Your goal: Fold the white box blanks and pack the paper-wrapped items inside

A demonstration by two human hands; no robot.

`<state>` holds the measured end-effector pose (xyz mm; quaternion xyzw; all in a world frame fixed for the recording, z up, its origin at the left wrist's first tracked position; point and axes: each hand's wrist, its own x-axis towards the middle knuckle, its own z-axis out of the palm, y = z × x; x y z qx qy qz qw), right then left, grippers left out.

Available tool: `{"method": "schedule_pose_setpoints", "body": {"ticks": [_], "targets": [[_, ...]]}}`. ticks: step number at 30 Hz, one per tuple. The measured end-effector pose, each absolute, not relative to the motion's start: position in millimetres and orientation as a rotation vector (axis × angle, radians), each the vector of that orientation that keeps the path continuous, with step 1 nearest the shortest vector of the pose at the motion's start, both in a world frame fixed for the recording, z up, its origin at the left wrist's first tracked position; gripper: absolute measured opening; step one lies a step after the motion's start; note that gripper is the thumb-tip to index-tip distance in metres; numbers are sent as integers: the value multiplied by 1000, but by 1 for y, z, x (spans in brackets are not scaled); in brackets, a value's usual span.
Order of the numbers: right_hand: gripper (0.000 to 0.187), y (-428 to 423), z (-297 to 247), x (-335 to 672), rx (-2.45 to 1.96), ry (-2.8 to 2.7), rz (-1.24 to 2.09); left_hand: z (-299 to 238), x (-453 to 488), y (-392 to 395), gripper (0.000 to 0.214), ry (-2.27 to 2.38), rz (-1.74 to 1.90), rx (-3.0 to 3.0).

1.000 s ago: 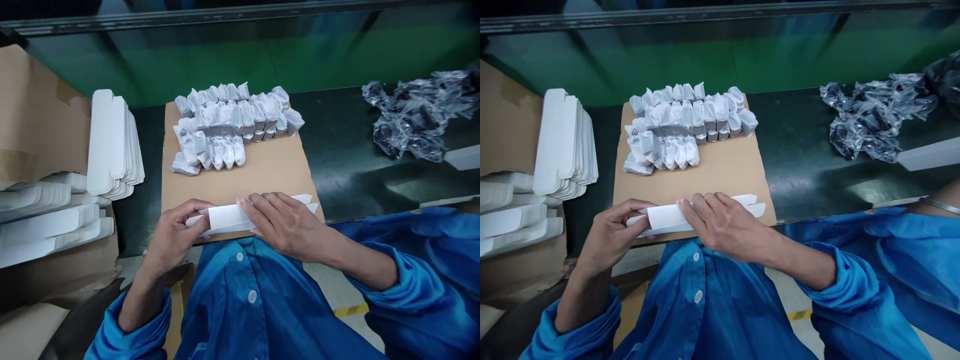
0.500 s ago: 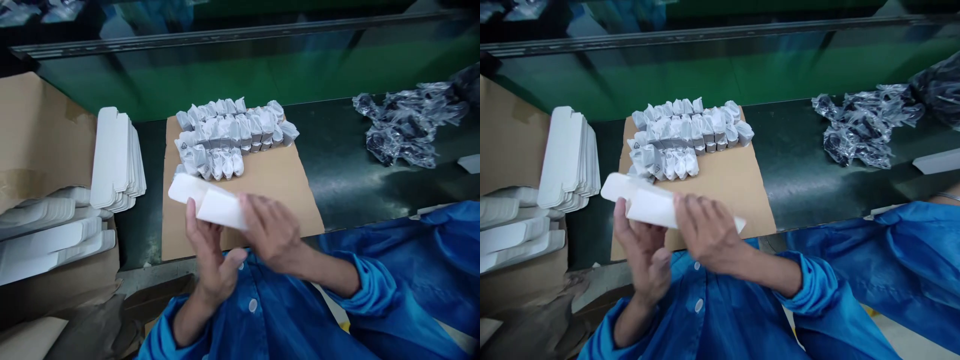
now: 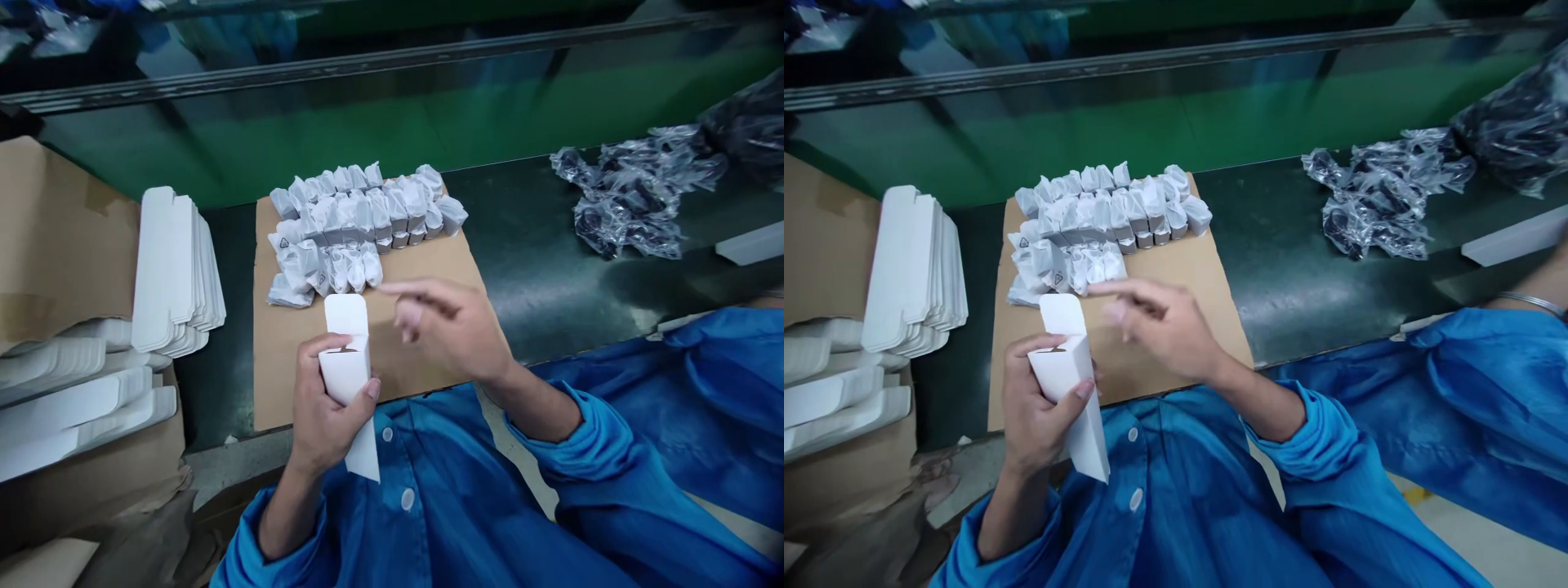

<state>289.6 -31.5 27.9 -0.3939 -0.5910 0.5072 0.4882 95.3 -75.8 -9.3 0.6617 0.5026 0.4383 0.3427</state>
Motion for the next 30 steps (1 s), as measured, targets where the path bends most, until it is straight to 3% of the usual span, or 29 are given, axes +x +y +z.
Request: {"method": "schedule_pose_setpoints", "body": {"ticks": [5, 9, 14, 17, 24, 30], "targets": [[36, -17, 26, 287, -940, -1207, 1623, -6, 95, -72, 39, 1310, 981, 1869], [31, -23, 24, 278, -913, -1329, 1651, -9, 101, -70, 44, 1408, 1075, 2065], [31, -34, 25, 274, -921, -1337, 1609, -21, 109, -76, 80, 1317, 1386, 2023], [28, -36, 28, 274, -911, -1354, 1610, -23, 106, -79, 104, 1335, 1282, 2034], [19, -40, 21, 272, -934, -1420, 1503, -16, 93, -81, 98, 1443, 931, 2271], [20, -46, 18, 267, -939, -1297, 1503, -14, 89, -78, 97, 1367, 902, 2316]]}}
